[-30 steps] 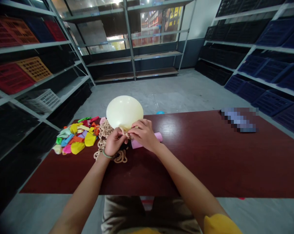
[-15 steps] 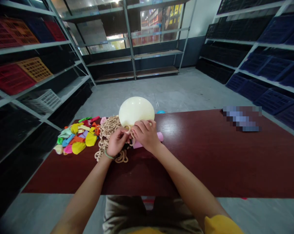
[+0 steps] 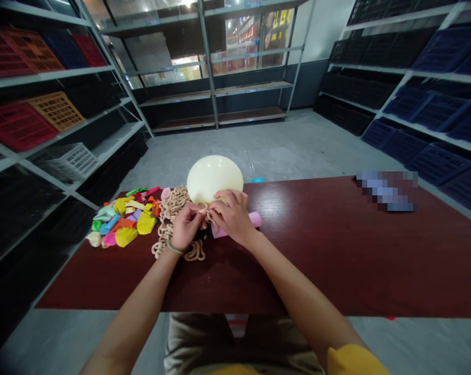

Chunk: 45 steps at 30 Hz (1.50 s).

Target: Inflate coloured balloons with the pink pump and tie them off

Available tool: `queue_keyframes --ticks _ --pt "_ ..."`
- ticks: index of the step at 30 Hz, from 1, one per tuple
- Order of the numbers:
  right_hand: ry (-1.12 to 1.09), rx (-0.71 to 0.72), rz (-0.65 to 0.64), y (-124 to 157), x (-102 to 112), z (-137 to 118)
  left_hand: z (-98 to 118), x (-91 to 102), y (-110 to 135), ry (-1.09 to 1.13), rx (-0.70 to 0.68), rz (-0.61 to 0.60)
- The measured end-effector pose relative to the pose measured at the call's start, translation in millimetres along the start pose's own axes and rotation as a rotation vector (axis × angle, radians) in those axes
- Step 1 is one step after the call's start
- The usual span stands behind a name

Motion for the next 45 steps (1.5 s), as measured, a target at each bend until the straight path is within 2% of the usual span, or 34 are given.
queue_keyframes --ticks 4,11,19,22,26,29,34,40,45 --pt "0.062 0.178 0.051 -1 5 -7 0 -4.9 2 -0.015 0.01 -0.046" --pt "0.02 -0.025 0.034 -3 7 7 -1 0.9 -3 0.118 0.121 0.018" --pt "-0.048 -0.052 0.016 2 0 3 -3 -2.2 -2 0.116 0.118 -0.027" --pt "-0.016 -0.023 0.013 2 0 0 -3 -3.3 -1 0.123 0.113 -0.028" --pt "0.094 0.134 0.039 3 1 -7 -2 -5.6 0 0.143 0.101 -0.035" --pt "0.173 0.218 0.071 2 1 -7 -1 -2.0 -3 0.153 0.115 0.035" --pt "0.21 0.208 0.054 1 -2 1 -3 6.6 -9 0.11 0.127 0.154" --pt "0.177 0.14 0.052 7 -3 7 -8 4.5 -9 0.099 0.168 0.082" --pt "0.244 0.22 0.051 8 -4 2 -9 2.4 -8 0.112 0.184 0.055"
Point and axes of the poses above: each hand's wrist, its own y-axis away from the middle knuckle, its own x-axis out of the back of the hand, z = x × y, the point moved 6 cm from there along -y, towards the middle knuckle, and after that the axes turned 10 degrees about z, right-handed, at the moved point
